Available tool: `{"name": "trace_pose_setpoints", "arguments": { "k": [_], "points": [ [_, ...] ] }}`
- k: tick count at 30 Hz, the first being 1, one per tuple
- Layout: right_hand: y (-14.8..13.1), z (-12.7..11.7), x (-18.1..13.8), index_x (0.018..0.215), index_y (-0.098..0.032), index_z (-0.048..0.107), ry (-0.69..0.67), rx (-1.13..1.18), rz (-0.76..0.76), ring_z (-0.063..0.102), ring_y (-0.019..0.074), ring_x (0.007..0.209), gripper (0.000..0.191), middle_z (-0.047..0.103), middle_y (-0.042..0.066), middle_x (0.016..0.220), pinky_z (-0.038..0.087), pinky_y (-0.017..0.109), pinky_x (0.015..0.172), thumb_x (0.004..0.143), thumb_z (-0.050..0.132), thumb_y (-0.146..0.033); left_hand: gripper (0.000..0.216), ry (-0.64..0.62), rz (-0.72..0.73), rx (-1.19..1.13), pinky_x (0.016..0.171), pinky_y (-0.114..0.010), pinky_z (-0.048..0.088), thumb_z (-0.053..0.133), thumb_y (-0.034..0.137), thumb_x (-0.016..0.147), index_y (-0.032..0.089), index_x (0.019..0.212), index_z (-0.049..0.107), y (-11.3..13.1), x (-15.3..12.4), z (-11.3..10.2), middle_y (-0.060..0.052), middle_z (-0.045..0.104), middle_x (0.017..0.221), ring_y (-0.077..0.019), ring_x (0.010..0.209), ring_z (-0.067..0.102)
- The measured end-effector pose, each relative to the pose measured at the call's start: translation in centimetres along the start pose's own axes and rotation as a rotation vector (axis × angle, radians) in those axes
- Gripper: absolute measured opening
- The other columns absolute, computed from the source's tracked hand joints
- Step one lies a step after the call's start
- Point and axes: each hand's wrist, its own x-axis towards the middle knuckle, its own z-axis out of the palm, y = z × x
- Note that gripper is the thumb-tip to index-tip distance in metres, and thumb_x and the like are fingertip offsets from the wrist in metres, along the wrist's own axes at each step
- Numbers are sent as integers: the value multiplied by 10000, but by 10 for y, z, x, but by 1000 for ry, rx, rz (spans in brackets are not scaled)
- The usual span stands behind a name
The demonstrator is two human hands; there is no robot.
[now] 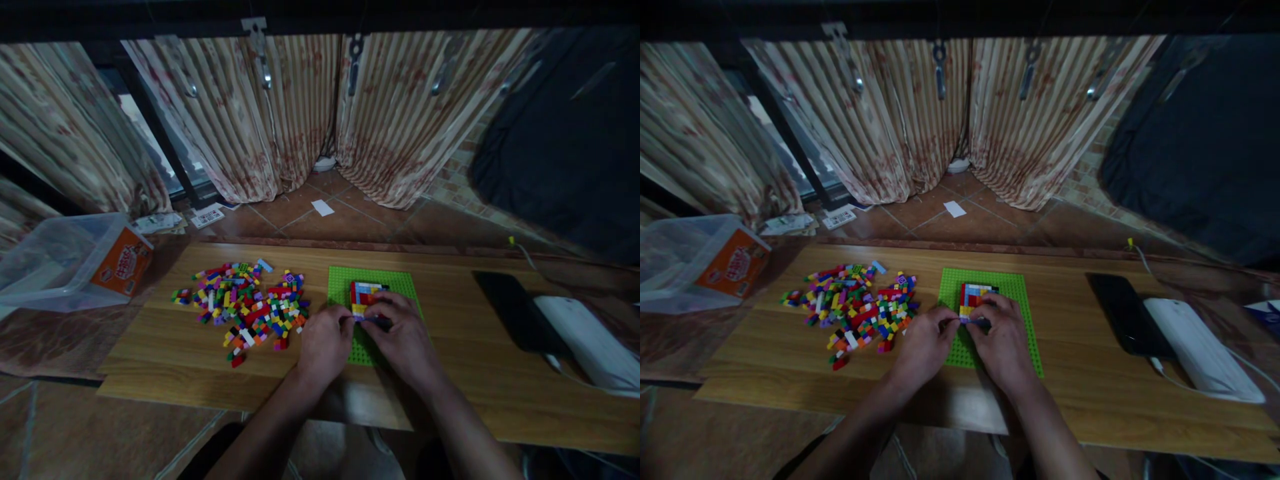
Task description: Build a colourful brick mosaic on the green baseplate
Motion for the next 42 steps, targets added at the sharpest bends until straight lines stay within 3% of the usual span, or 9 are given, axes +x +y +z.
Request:
{"name": "trace_pose_setpoints", "arguments": {
  "k": [19,29,37,39,42],
  "points": [
    [-1,5,4,704,-239,694,56,17,47,523,253,1031,107,626,66,1064,400,453,937,778,643,-296,222,-2,-61,98,613,-246,379,510,213,875,204,787,713,8,1,1,-38,717,772,-147,674,621],
    [-4,8,5,666,-224,689,87,60,107,529,250,1040,92,623,72,1057,391,447,953,745,645,-245,234,-13,-75,140,604,-240,366,506,196,867,197,770,719,11,0,2,-38,708,733,-137,633,605],
    [-2,5,6,665,-229,690,69,105,86,557,247,1029,115,647,69,1050,410,441,939,752,628,-272,241,-13,-67,179,639,-253,404,495,220,884,204,799,720,12,-1,2,-49,715,757,-165,697,640],
    [0,1,7,695,-229,689,102,154,100,590,231,970,127,671,58,977,434,420,906,773,611,-293,238,-30,-45,139,656,-256,422,494,212,888,206,827,724,10,-1,0,-47,721,783,-164,712,644],
    [7,-5,11,759,-210,680,277,201,173,621,217,876,166,690,57,882,460,400,853,800,583,-337,221,-76,-40,54,686,-250,450,516,173,869,213,903,731,5,1,-5,-38,732,842,-156,743,651]
  ]
}}
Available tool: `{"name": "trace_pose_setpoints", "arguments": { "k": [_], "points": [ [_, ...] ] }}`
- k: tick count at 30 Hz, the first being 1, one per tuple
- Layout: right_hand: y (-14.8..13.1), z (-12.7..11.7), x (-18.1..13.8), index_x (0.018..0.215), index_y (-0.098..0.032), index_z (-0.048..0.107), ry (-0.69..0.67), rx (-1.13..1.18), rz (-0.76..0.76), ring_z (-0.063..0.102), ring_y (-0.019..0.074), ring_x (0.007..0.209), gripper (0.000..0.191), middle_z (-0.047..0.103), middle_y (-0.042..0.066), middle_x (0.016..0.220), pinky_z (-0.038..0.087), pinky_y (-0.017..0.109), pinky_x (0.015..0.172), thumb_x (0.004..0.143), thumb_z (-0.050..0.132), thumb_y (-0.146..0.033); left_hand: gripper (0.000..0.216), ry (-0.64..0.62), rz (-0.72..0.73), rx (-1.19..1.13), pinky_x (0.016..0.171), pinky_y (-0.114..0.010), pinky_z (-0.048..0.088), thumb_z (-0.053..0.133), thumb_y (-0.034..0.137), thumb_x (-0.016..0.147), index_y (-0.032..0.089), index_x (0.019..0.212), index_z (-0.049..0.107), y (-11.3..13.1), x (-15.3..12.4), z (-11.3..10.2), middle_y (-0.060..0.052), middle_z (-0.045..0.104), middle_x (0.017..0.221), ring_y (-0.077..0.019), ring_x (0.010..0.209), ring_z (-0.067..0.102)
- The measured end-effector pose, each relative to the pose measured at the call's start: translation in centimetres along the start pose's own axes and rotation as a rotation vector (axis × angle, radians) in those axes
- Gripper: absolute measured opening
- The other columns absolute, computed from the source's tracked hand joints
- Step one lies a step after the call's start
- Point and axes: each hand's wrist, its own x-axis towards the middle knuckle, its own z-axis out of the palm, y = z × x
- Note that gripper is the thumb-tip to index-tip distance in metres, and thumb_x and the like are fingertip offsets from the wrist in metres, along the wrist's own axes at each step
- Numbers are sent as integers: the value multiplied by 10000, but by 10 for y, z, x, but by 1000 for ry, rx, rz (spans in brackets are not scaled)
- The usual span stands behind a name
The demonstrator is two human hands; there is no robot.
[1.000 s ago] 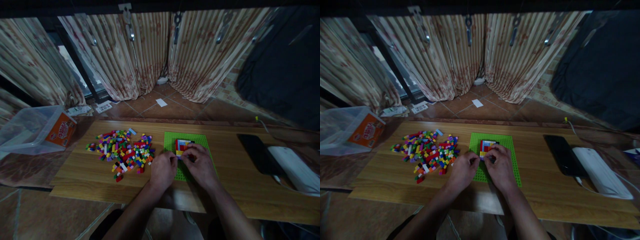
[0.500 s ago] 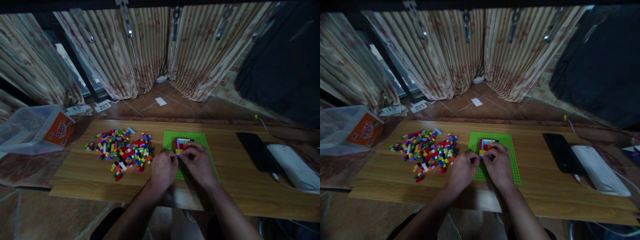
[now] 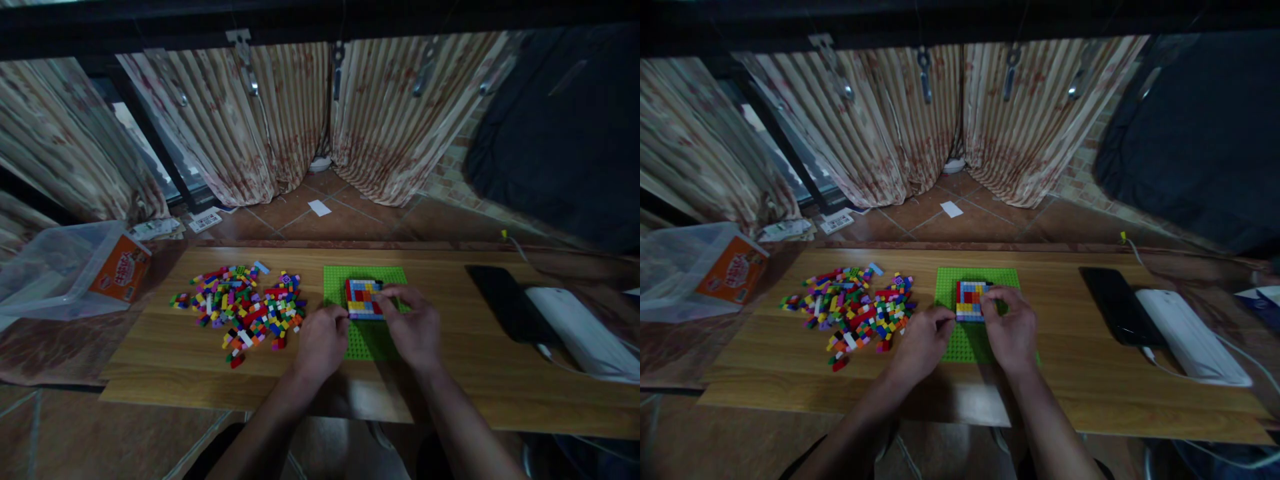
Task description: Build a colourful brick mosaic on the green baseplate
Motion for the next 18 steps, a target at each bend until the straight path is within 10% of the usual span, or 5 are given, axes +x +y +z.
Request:
{"name": "trace_pose_setpoints", "arguments": {
  "k": [7,18],
  "points": [
    [11,-2,15,956,-160,690,89,98,207,663,230,846,340,719,115,972,506,378,778,829,536,-436,262,-17,-18,-50,714,-257,475,488,138,873,206,985,715,-4,3,-9,-38,737,887,-162,776,668],
    [28,4,21,1225,-177,611,-203,-206,-88,608,265,1075,423,693,121,1105,457,465,951,912,408,-377,293,-25,45,89,773,-281,473,591,190,829,226,1118,621,-1,1,3,-35,708,1006,-180,865,661]
  ]
}}
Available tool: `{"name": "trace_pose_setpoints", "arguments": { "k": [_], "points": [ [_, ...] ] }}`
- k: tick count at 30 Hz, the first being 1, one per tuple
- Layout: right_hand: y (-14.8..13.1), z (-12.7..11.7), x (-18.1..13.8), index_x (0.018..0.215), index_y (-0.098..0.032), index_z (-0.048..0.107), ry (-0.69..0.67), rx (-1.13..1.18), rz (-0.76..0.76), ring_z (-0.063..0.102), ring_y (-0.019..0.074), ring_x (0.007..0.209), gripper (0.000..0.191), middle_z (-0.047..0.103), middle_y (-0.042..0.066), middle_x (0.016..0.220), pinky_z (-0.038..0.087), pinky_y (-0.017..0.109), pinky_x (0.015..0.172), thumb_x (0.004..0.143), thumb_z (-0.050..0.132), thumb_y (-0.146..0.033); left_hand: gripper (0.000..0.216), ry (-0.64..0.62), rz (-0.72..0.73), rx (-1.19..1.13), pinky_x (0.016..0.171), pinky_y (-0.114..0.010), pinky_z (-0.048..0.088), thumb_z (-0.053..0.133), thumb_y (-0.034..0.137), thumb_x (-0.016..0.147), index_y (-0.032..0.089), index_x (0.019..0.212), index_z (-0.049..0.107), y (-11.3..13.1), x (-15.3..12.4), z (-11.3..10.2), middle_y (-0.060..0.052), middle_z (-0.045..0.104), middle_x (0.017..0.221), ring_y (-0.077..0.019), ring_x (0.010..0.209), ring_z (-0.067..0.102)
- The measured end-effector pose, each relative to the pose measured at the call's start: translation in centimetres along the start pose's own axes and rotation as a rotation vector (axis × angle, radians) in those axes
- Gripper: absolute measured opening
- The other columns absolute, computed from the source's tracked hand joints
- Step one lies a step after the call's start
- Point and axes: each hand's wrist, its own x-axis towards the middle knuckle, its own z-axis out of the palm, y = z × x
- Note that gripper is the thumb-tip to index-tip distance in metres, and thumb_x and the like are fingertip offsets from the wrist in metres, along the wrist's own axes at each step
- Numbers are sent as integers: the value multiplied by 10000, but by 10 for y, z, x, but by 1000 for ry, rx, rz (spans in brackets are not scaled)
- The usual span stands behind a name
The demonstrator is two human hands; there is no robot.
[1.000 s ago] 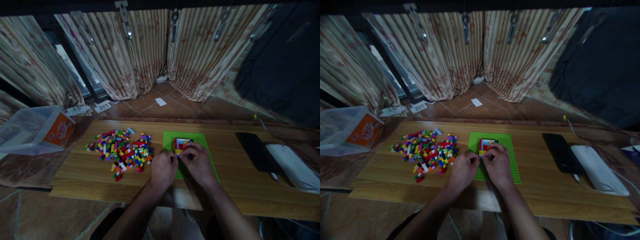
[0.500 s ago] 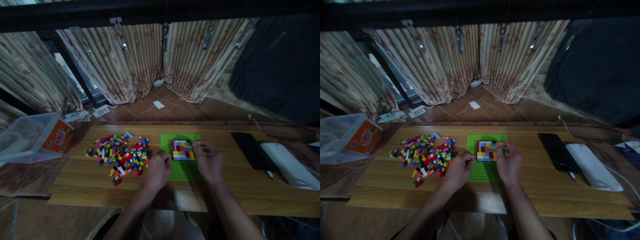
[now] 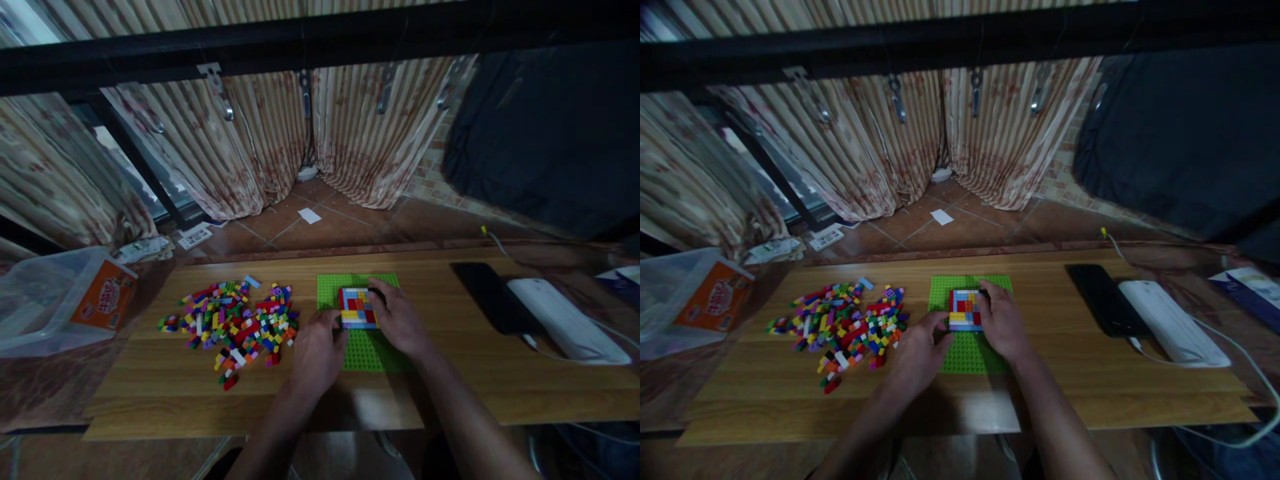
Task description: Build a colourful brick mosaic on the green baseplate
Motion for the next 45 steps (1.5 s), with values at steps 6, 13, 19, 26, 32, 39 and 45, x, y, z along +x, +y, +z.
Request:
{"name": "trace_pose_setpoints", "arguments": {
  "k": [6,13,19,26,32,39,45],
  "points": [
    [1,-20,-1,1046,-173,690,-6,-129,136,661,260,873,439,728,129,956,478,374,783,936,342,-418,200,17,28,119,768,-283,460,530,244,898,250,1067,637,7,-3,7,-54,697,1037,-201,922,654],
    [9,-40,-4,800,-200,692,-22,-251,232,647,223,671,444,722,95,738,411,307,607,923,356,-463,282,76,-41,150,796,-318,487,450,202,921,225,1157,602,15,-1,18,-81,662,1143,-231,971,651],
    [10,-46,-5,792,-217,705,-122,-282,275,654,234,659,412,729,84,725,411,315,593,893,393,-467,262,134,-102,76,816,-321,505,457,190,910,215,1100,635,13,6,22,-82,695,1086,-223,952,666],
    [2,-38,-9,894,-193,717,-246,-126,383,671,219,651,427,727,63,740,452,316,624,872,400,-479,345,153,-19,-320,832,-315,540,431,141,892,156,1193,597,5,8,20,-76,727,976,-194,893,686],
    [-4,-24,-15,973,-162,698,-235,99,407,691,216,666,443,742,87,868,514,324,639,827,475,-515,476,178,102,-543,1013,-343,484,428,44,833,158,1285,525,-4,12,22,-95,649,1233,-185,1135,614],
    [-11,-10,-14,976,-153,686,-229,235,365,689,219,676,474,735,94,843,546,325,623,814,479,-547,544,219,79,-778,1061,-370,453,429,3,797,173,1309,496,-16,18,32,-94,619,1286,-182,1180,591],
    [-1,-6,-13,961,-167,687,-219,231,337,672,210,619,467,727,77,794,544,333,609,802,479,-553,514,251,71,-703,1054,-380,456,415,7,812,153,1295,514,-21,19,34,-112,627,1257,-191,1166,594]
  ]
}}
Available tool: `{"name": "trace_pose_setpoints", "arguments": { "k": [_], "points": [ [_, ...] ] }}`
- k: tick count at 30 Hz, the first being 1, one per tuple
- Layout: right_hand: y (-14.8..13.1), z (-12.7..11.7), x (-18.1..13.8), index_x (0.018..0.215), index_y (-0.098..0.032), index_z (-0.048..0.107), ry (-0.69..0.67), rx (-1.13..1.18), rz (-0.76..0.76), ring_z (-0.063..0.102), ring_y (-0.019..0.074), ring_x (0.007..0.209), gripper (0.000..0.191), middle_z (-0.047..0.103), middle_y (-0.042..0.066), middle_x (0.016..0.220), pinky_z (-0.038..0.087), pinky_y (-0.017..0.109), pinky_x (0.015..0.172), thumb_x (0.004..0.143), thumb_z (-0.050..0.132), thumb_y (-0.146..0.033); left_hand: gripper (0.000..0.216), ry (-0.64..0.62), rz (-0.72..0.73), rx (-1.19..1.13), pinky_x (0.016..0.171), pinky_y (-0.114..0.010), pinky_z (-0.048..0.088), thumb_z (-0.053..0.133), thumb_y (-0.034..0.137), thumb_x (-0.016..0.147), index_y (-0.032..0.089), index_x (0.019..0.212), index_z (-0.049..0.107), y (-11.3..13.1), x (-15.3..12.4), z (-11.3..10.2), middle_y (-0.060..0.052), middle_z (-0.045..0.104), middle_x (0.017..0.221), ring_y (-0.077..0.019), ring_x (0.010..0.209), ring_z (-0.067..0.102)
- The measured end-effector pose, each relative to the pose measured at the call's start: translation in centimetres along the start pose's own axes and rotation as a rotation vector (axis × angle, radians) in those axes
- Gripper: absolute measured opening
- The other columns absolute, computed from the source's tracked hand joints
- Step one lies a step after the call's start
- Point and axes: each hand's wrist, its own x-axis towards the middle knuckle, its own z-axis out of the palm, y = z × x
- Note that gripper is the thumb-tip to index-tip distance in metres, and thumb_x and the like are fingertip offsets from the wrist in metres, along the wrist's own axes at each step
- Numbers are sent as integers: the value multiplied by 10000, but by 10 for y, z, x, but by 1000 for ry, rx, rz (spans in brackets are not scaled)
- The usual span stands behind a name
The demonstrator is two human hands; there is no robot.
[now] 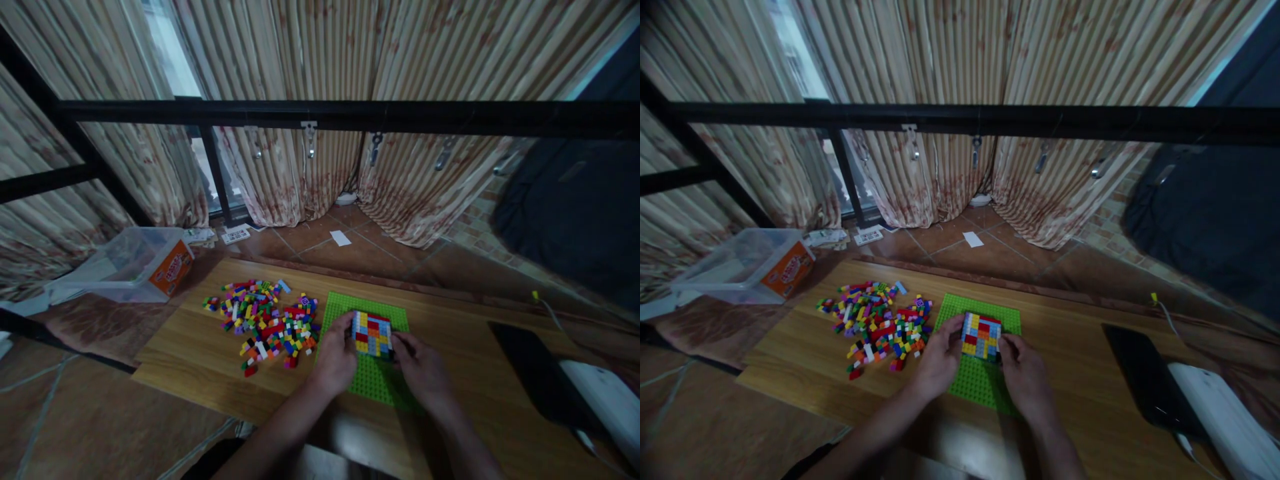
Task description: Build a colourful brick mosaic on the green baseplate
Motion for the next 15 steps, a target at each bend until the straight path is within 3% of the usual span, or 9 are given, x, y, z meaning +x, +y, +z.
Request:
{"name": "trace_pose_setpoints", "arguments": {
  "k": [4,8,12,15],
  "points": [
    [17,3,4,932,-171,689,24,141,11,671,211,636,423,723,69,762,553,327,599,761,542,-528,498,63,43,123,1057,-391,444,424,15,812,148,1281,529,1,-4,-4,-116,622,1245,-202,1174,577],
    [32,6,15,884,-195,692,59,316,64,667,209,596,361,713,42,684,563,335,583,680,613,-482,532,121,66,220,1063,-397,426,451,2,770,154,1273,538,22,-29,-7,-121,607,1253,-217,1195,551],
    [25,7,25,746,-219,660,85,361,60,637,209,515,290,674,35,579,548,346,519,610,638,-474,472,-8,52,230,1038,-351,435,488,57,790,172,1237,583,53,-80,-3,-104,625,1237,-213,1165,571],
    [18,5,7,767,-216,642,150,386,30,641,200,539,334,670,26,595,545,333,532,587,632,-498,320,-175,-40,235,947,-333,487,513,141,836,202,1109,669,63,-133,-3,-67,690,1100,-218,1041,631]
  ]
}}
